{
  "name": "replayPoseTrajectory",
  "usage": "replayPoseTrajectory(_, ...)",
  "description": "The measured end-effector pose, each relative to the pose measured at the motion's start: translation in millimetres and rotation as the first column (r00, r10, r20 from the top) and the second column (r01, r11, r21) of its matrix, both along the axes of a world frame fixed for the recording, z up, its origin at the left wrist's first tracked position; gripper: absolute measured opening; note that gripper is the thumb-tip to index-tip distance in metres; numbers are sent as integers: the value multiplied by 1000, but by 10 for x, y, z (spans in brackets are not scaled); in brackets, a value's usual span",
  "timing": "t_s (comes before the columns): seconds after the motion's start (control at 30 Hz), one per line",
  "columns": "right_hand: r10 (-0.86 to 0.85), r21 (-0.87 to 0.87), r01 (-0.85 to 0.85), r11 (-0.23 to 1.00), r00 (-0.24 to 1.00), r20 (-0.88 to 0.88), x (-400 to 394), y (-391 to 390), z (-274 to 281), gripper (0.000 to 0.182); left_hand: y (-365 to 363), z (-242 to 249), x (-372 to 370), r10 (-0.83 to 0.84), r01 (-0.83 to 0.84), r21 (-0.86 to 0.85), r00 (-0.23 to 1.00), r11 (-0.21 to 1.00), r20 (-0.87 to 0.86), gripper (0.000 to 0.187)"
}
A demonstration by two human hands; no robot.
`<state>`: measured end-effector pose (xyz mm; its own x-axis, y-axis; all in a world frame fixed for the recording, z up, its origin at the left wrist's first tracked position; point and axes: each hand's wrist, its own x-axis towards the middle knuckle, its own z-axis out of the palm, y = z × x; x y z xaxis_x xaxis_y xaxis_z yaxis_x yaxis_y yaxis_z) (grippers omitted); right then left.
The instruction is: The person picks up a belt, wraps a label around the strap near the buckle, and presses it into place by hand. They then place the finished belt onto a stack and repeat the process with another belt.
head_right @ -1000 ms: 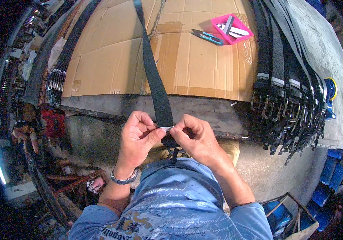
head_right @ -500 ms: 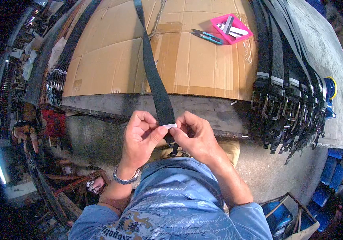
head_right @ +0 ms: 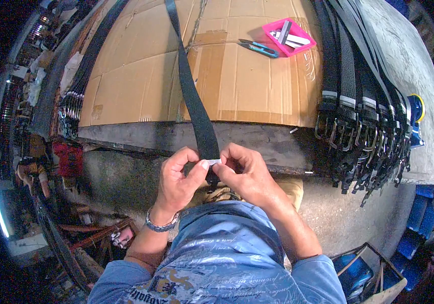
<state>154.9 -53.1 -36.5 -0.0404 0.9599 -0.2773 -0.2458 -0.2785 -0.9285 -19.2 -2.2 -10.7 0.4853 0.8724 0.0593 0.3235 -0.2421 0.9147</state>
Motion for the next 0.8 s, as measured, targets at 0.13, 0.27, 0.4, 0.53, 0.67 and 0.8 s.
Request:
replayPoseTrajectory(0.13,-19,-2,19,1000,999,26,60,14,61,16,-14,63,14,5,1,-205,1000,979,28,20)
replayPoseTrajectory(0.27,-11,-4,10,1000,999,-49,60,-2,78,12,-9,31,-1,35,-31,-220,999,975,12,21)
replayPoseTrajectory(0.4,19,55,-14,998,997,-74,115,-9,34,11,2,76,14,17,-16,-170,1000,985,5,21)
replayPoseTrajectory(0.53,18,48,-14,999,996,-87,127,7,100,13,16,115,15,-15,13,-131,1000,991,-16,20)
replayPoseTrajectory(0.67,10,34,-9,999,1000,-25,127,-5,88,14,36,123,-7,-44,36,-141,998,989,-52,19)
replayPoseTrajectory(0.8,-43,49,45,998,998,-40,83,-13,78,14,25,130,12,-34,24,-183,998,983,-50,18)
